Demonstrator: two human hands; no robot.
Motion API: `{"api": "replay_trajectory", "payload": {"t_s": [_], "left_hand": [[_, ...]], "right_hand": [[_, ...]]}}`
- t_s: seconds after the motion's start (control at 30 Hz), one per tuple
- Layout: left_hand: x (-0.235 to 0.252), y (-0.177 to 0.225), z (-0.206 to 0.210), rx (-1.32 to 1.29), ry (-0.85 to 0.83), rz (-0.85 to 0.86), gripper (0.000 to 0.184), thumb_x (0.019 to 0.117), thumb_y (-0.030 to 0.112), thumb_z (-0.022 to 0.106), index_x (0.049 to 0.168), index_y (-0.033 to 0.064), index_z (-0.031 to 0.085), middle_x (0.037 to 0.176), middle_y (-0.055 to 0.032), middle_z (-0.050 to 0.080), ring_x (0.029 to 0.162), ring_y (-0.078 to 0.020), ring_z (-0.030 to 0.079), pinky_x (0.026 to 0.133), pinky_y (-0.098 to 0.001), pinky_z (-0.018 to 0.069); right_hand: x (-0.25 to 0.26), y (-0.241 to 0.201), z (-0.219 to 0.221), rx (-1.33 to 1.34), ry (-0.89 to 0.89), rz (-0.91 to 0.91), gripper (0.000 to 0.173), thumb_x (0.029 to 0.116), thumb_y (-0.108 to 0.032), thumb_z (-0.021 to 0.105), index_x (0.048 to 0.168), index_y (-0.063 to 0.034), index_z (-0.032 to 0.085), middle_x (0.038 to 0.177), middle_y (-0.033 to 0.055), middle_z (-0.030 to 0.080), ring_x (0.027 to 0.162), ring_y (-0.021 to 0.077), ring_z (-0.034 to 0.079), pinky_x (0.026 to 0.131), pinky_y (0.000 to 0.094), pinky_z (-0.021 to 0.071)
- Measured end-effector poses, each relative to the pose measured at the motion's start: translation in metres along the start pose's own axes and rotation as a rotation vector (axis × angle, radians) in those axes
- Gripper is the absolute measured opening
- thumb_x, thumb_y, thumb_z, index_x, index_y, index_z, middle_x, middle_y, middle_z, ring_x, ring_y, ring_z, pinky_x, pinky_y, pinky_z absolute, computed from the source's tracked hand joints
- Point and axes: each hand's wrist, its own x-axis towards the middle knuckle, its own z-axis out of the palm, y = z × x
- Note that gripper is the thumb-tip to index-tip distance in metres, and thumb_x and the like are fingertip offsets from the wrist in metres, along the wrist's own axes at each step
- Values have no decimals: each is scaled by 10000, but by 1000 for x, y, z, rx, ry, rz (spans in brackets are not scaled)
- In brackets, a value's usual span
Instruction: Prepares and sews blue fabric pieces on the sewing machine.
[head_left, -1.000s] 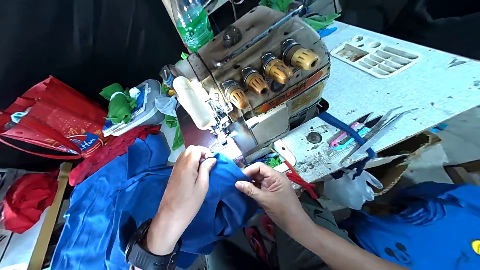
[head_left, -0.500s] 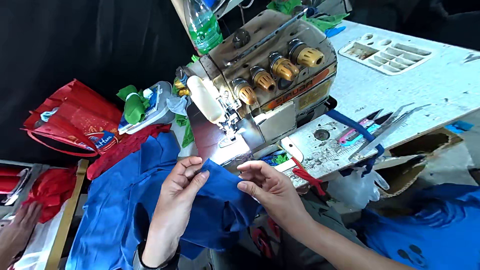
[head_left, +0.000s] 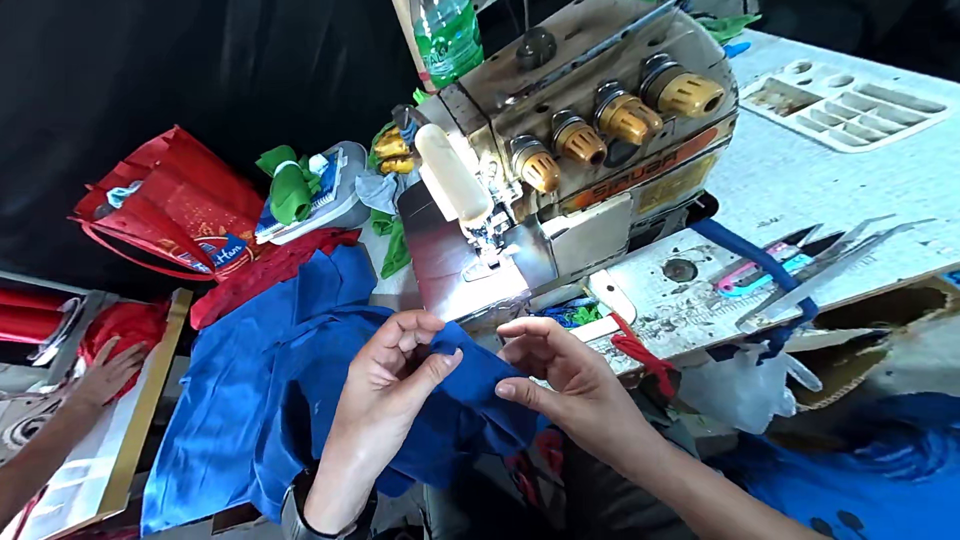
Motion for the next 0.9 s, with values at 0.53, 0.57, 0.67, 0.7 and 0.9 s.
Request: {"api": "replay_trajectory", "payload": {"t_s": [0.53, 0.57, 0.67, 0.7, 0.9], "left_hand": [[18, 20, -1, 252, -40, 131, 236, 875, 44, 740, 1088, 138, 700, 876, 79, 700, 781, -8, 658, 711, -147, 556], [19, 20, -1, 235, -44, 74, 214, 884, 43, 725, 1075, 138, 704, 855, 72, 687, 749, -12, 643, 682, -145, 544], [20, 15, 0, 215, -46, 10, 165, 910, 71, 715, 1058, 144, 713, 864, 64, 701, 762, -22, 657, 690, -157, 550], [20, 14, 1, 217, -34, 12, 160, 909, 77, 720, 1052, 150, 716, 861, 68, 706, 770, -21, 658, 695, -157, 547], [18, 12, 3, 132, -73, 87, 251, 874, 15, 722, 1094, 133, 693, 874, 60, 701, 768, -21, 661, 710, -162, 565]], "right_hand": [[-2, -16, 1, -90, 20, -62, 134, 980, -157, 670, 1106, -138, 629, 922, -40, 706, 818, 16, 686, 762, 167, 585], [-2, -16, 1, -100, 23, -69, 103, 987, -165, 660, 1082, -132, 634, 911, -43, 705, 810, 5, 680, 757, 157, 579], [-4, -11, 0, -116, 38, -80, 79, 1001, -170, 637, 1053, -124, 673, 915, -47, 701, 811, -10, 663, 763, 137, 562], [-5, -9, 0, -124, 35, -82, 94, 1009, -175, 626, 1045, -118, 691, 923, -43, 698, 816, -10, 657, 768, 134, 558], [-6, -7, -1, -102, -29, -72, 128, 1017, -152, 610, 1071, -86, 706, 986, -26, 719, 910, 12, 677, 845, 171, 568]]}}
